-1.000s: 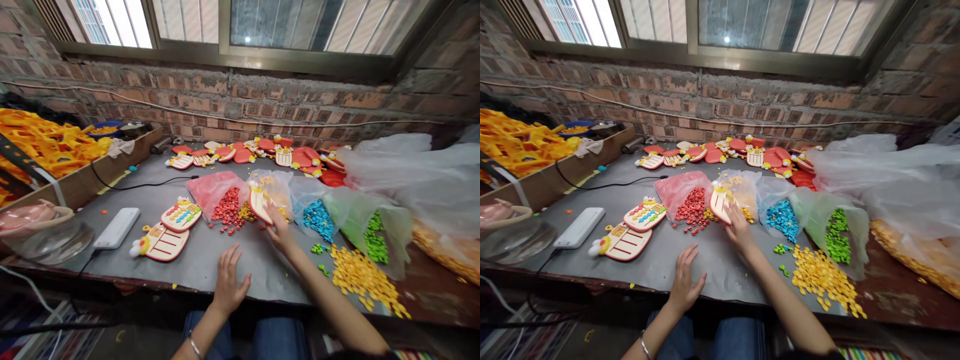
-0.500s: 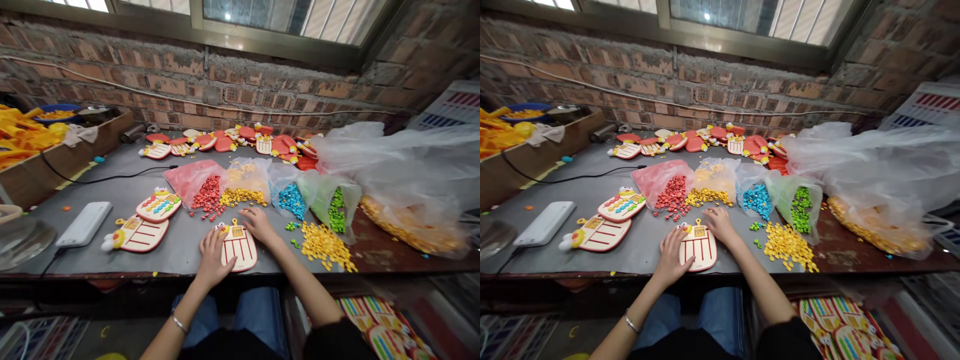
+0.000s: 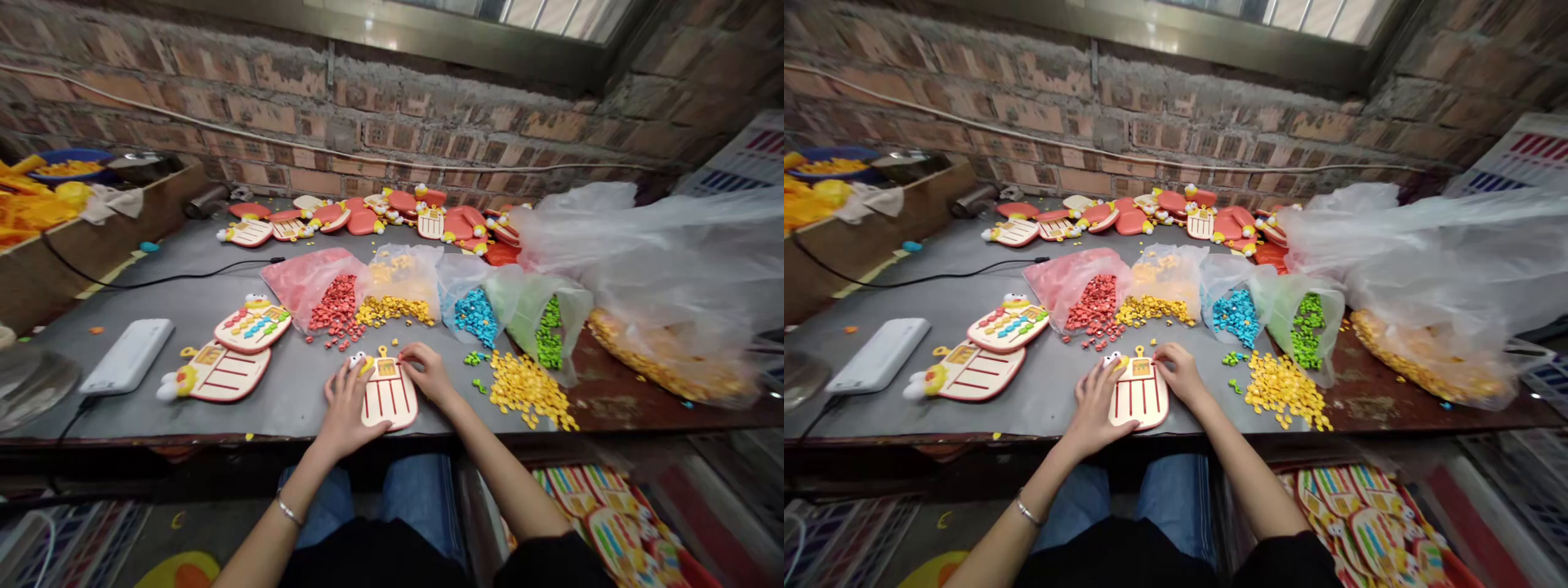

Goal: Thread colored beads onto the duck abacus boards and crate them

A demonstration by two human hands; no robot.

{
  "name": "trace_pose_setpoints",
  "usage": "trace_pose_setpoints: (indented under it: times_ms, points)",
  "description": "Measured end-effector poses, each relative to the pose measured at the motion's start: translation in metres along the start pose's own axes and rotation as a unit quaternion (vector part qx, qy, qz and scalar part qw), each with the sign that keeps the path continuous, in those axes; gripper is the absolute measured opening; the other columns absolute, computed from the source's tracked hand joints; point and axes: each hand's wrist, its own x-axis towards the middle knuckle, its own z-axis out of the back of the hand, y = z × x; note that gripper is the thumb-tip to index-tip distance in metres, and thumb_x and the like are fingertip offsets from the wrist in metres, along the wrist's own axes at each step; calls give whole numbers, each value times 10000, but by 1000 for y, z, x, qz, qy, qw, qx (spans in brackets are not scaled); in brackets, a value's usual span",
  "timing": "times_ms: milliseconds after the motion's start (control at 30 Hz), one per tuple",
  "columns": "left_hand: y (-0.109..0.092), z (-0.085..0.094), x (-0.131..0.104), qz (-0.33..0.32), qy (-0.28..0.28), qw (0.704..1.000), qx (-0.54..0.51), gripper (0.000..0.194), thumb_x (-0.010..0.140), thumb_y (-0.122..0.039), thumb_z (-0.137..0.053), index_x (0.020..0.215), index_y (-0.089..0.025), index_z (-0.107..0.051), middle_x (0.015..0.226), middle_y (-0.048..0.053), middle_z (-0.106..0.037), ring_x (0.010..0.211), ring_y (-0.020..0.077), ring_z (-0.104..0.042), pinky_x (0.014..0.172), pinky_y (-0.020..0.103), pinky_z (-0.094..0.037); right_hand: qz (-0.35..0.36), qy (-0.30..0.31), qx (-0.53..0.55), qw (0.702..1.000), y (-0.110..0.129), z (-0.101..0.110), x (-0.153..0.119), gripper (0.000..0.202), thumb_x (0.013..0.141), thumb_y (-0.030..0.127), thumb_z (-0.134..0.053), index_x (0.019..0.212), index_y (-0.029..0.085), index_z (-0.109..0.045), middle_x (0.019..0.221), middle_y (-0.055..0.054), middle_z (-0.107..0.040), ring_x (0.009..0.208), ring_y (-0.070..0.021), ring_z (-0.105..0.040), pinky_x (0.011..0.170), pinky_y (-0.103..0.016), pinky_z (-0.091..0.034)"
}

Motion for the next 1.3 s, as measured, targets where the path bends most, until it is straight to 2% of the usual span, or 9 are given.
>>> trace_pose_setpoints:
  times_ms: [100, 200, 600, 767, 900, 1033, 1167, 1233, 1300]
  points:
    - [-1, 0, 1, 12, 4, 1000, 13, 1005, 623, -538, -750, 1458, -256, -268, 1518, 128, -325, 1400, 383, -191, 1074, 549, -169, 61, 35, -89, 993, -3, -4, -4, 85, 876, 225, -578, 837, 202, -650, 881, -72, -671, 881, -212, -603, 836, -394, -487]
    - [-2, 0, 2, 25, 11, 999, 19, 1054, 593, -581, -759, 1462, -246, -264, 1511, 131, -339, 1394, 384, -207, 1076, 549, -168, 89, 28, -124, 988, -8, -6, -5, 91, 875, 199, -577, 840, 203, -662, 901, -84, -685, 887, -218, -599, 823, -393, -494]
    - [4, 23, 4, 33, 100, 994, 5, 1141, 623, -551, -763, 1507, -257, -103, 1540, 127, -294, 1402, 363, -241, 1076, 561, -170, 53, 8, -98, 994, -3, -10, -8, 118, 870, 170, -551, 778, 198, -620, 916, -76, -696, 872, -202, -630, 804, -358, -501]
    - [7, 23, 3, 41, 102, 994, 10, 1166, 610, -561, -769, 1510, -255, -93, 1536, 139, -298, 1403, 364, -249, 1082, 560, -163, 42, 62, -111, 991, 9, 1, -15, 115, 862, 172, -545, 806, 192, -644, 824, -70, -651, 822, -202, -585, 751, -338, -481]
    - [6, 21, 2, 42, 99, 994, 12, 1184, 596, -566, -770, 1507, -255, -80, 1536, 141, -297, 1407, 354, -254, 1077, 552, -184, -22, 125, -53, 990, 18, 8, -17, 209, 868, 196, -564, 1062, 194, -640, 900, -58, -676, 758, -166, -600, 711, -296, -480]
    - [8, 20, 1, 28, 99, 995, 8, 1186, 606, -567, -760, 1503, -251, -53, 1528, 150, -311, 1415, 339, -244, 1074, 541, -194, -54, 144, -14, 988, 29, -15, -4, 434, 824, 154, -612, 1251, 210, -560, 904, -36, -693, 726, -149, -612, 700, -272, -476]
    - [12, 17, -1, 23, 81, 996, 5, 1218, 612, -582, -750, 1504, -238, 6, 1501, 168, -355, 1411, 336, -254, 1088, 549, -163, -14, 151, -32, 988, 41, -46, 8, 312, 779, 83, -617, 1073, 177, -662, 877, -54, -701, 778, -178, -623, 743, -294, -461]
    - [13, 15, -2, 18, 69, 997, 4, 1215, 624, -590, -735, 1503, -232, 23, 1497, 169, -361, 1410, 339, -257, 1096, 562, -137, -22, 181, -14, 983, 46, -49, 8, 294, 755, 104, -658, 1041, 169, -674, 815, -44, -700, 734, -178, -624, 709, -286, -461]
    - [14, 14, -2, 12, 69, 998, -2, 1201, 636, -589, -728, 1502, -240, 27, 1506, 159, -350, 1415, 329, -248, 1103, 567, -119, -34, 248, 35, 968, 48, -43, 8, 348, 714, 177, -739, 1057, 178, -678, 792, -25, -700, 697, -169, -628, 683, -271, -468]
